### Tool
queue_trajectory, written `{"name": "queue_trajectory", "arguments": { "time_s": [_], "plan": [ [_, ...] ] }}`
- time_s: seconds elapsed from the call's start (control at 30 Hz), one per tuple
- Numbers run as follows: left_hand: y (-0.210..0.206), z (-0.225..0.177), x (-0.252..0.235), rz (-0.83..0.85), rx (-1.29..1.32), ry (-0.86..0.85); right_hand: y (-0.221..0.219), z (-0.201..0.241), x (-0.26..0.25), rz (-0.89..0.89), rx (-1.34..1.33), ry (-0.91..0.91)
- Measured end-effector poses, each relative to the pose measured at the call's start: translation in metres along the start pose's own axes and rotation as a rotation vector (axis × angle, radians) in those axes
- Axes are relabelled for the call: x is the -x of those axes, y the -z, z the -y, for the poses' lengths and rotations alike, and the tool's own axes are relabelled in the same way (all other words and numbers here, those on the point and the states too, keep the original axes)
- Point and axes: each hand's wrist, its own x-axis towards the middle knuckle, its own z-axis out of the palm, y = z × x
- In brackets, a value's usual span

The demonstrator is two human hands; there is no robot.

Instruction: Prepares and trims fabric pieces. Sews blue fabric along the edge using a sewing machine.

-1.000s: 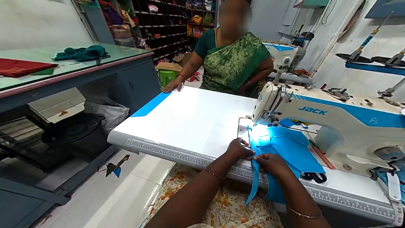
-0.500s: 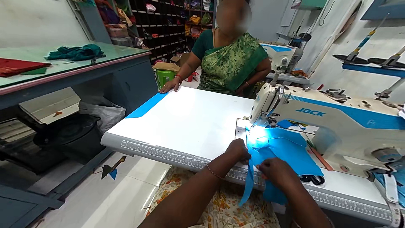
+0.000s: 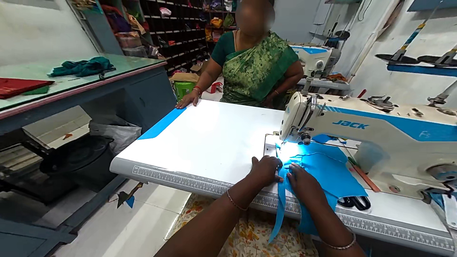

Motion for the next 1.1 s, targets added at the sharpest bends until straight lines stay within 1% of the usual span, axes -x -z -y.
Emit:
{"name": "queue_trajectory", "arguments": {
  "time_s": [0.03, 0.1, 0.13, 0.2, 0.27, 0.3, 0.33, 0.4, 0.43, 0.47, 0.53, 0.63, 0.7, 0.8, 0.87, 1.0, 1.07, 1.1],
  "plan": [
    [-0.004, 0.004, 0.001, -0.044, 0.008, -0.033, 0.005, 0.003, 0.003, 0.030, 0.051, -0.035],
    [-0.006, 0.008, 0.003, -0.069, 0.019, -0.054, 0.018, 0.012, 0.010, 0.106, 0.172, -0.115],
    [-0.004, 0.008, 0.003, -0.059, 0.017, -0.047, 0.021, 0.015, 0.013, 0.138, 0.213, -0.139],
    [0.001, 0.007, -0.001, 0.021, -0.001, 0.001, 0.026, 0.018, 0.016, 0.199, 0.261, -0.167],
    [0.003, 0.008, -0.004, 0.059, -0.011, 0.007, 0.037, 0.023, 0.018, 0.258, 0.285, -0.189],
    [0.003, 0.009, -0.005, 0.068, -0.011, -0.001, 0.041, 0.024, 0.018, 0.231, 0.278, -0.172],
    [0.004, 0.011, -0.007, 0.080, -0.016, -0.010, 0.041, 0.023, 0.017, 0.155, 0.239, -0.127],
    [0.004, 0.017, -0.013, 0.109, -0.014, -0.022, 0.034, 0.015, 0.009, -0.003, 0.097, 0.017],
    [0.002, 0.022, -0.018, 0.132, -0.009, -0.023, 0.030, 0.009, 0.004, -0.009, 0.047, 0.064],
    [0.001, 0.025, -0.022, 0.140, -0.005, -0.022, 0.026, 0.004, -0.001, 0.023, 0.001, 0.083],
    [0.001, 0.027, -0.023, 0.148, 0.000, -0.020, 0.017, -0.006, -0.006, 0.005, -0.061, 0.097],
    [0.000, 0.029, -0.024, 0.130, 0.011, -0.033, 0.006, -0.011, -0.003, -0.059, -0.044, 0.067],
    [0.001, 0.029, -0.023, 0.134, 0.010, -0.030, 0.003, -0.010, 0.001, -0.070, -0.029, 0.047],
    [0.010, 0.021, -0.017, 0.131, -0.007, -0.007, 0.007, -0.005, 0.005, -0.020, 0.004, -0.003],
    [0.012, 0.019, -0.015, 0.137, -0.012, 0.007, 0.011, -0.004, 0.001, 0.050, 0.037, -0.033],
    [0.007, 0.022, -0.016, 0.123, -0.019, -0.001, 0.020, -0.011, -0.007, 0.147, 0.096, -0.062],
    [0.002, 0.028, -0.016, 0.081, -0.021, -0.031, 0.029, -0.008, -0.005, 0.223, 0.132, -0.098],
    [0.001, 0.029, -0.017, 0.098, -0.024, -0.029, 0.034, -0.002, -0.002, 0.266, 0.172, -0.123]
  ]
}}
